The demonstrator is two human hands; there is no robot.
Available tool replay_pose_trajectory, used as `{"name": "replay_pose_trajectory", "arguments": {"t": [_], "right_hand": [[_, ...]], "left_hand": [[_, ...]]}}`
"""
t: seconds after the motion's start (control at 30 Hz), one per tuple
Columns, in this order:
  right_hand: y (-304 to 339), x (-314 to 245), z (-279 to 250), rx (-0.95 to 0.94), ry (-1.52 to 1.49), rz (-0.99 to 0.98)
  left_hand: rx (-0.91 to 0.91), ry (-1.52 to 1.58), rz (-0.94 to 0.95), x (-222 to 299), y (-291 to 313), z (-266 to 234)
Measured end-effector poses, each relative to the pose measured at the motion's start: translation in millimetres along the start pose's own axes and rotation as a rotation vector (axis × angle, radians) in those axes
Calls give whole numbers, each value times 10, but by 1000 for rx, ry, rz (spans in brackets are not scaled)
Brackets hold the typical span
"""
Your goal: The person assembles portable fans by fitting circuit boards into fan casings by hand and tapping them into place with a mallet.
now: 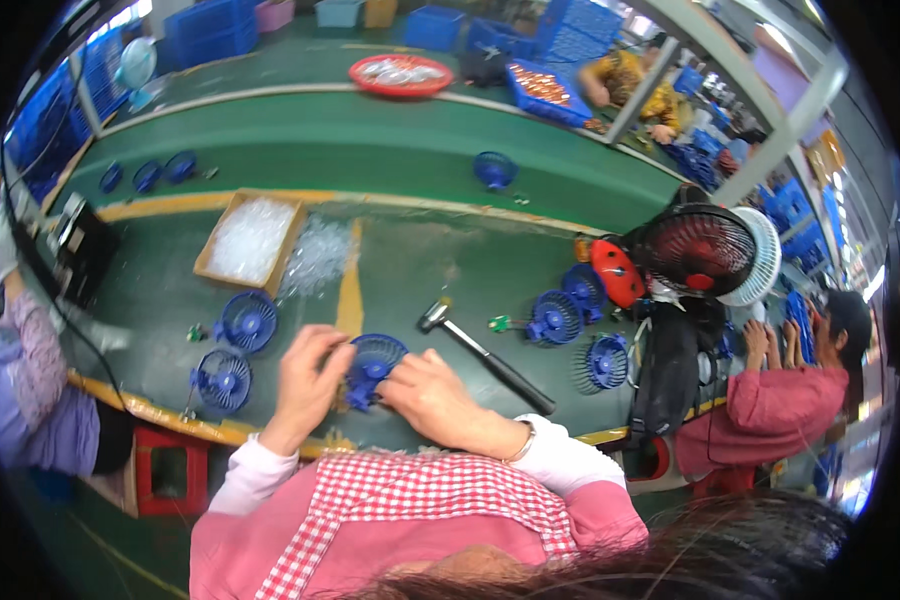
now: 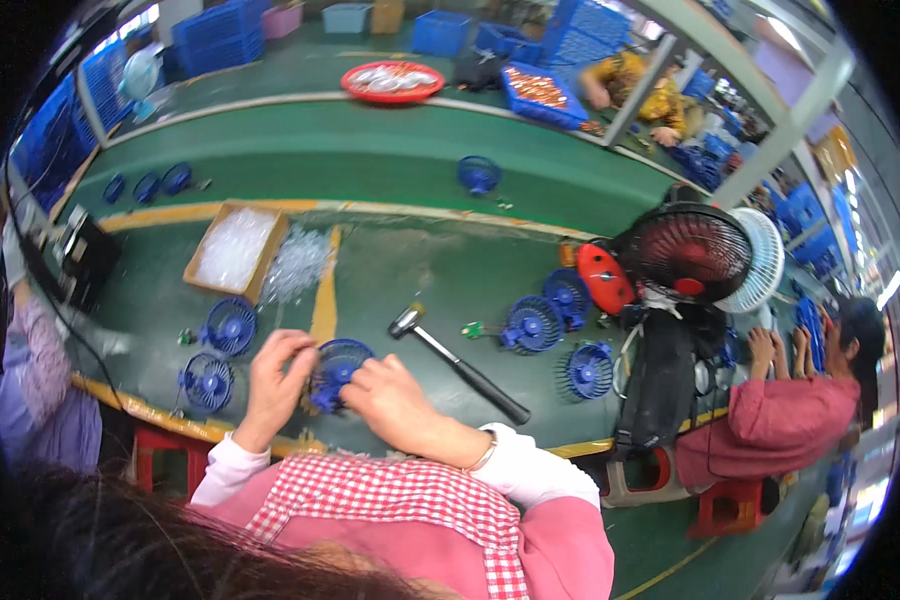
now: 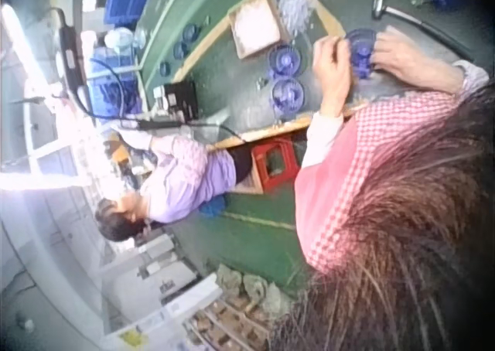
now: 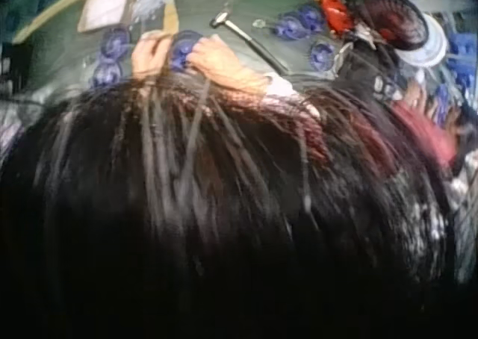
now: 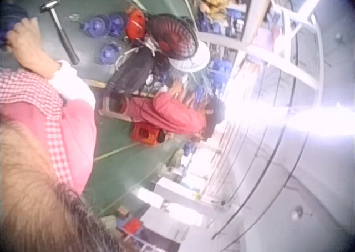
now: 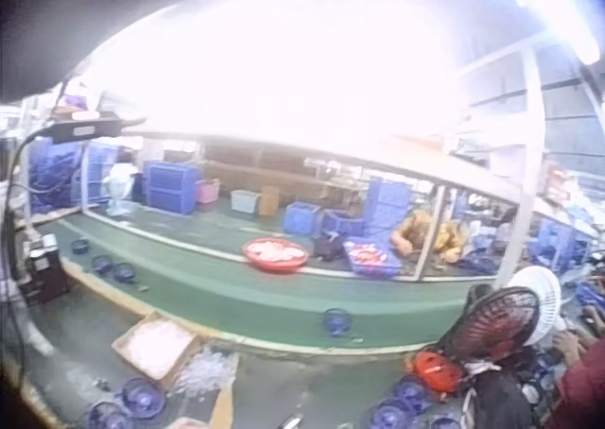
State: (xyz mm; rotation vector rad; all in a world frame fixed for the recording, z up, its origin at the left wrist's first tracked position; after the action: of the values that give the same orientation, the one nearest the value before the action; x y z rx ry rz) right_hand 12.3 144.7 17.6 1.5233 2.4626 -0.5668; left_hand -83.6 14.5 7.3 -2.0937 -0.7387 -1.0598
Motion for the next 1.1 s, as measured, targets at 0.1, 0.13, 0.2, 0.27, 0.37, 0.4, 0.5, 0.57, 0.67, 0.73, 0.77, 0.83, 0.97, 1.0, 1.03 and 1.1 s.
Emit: {"name": "replay_pose_trajectory", "arguments": {"t": [0.1, 0.13, 0.2, 0.27, 0.37, 0.4, 0.5, 0.57, 0.67, 0.73, 0.77, 0.83, 0.97, 1.0, 1.03, 1.1], "right_hand": [[38, 266, 97, 130, -51, 64], [52, 333, 94, 105, -88, 116], [48, 411, 121, 83, -111, 184], [17, 402, 163, 67, -117, 196], [-11, 398, 208, 15, -86, 227], [-5, 394, 249, -33, -50, 248], [-15, 326, 263, -90, -29, 284], [-2, 304, 264, -84, -42, 282], [22, 327, 280, -72, -66, 282], [40, 359, 283, -61, -78, 286], [44, 372, 271, -39, -96, 261], [49, 426, 242, -11, -114, 236], [144, 480, -51, 324, -517, 164], [207, 446, -122, 407, -564, 218], [238, 424, -129, 345, -661, 328], [280, 451, 158, 287, -1091, 533]], "left_hand": [[-188, 90, -105, -119, 101, 283], [-243, 81, -117, -85, 113, 361], [-249, 96, -128, -120, 132, 430], [-211, 282, -297, -285, 147, 464], [-291, 465, -441, -412, 184, 523], [-371, 602, -520, -451, 230, 580], [-508, 837, -630, -410, 279, 622], [-559, 916, -631, -440, 245, 640], [-637, 977, -633, -410, 198, 653], [-627, 996, -712, -371, 183, 642], [-632, 991, -711, -363, 180, 660], [-597, 819, -650, -392, 169, 648], [-461, 760, -540, -370, 130, 619], [-362, 797, -514, -346, 123, 581], [-261, 833, -488, -333, 122, 547], [-215, 920, -467, -343, 135, 625]]}}
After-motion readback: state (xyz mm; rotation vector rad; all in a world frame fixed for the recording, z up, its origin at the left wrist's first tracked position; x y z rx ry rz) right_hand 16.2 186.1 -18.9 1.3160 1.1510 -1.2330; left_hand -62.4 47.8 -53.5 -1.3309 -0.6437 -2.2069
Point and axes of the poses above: each hand's wrist, its own y-axis away from the middle knuckle, its own z-axis out of the palm, x = y × z, the point moved 6 cm from there along -y, towards the middle knuckle, and after that the axes turned 11 degrees about -x, right-handed, at the moved point
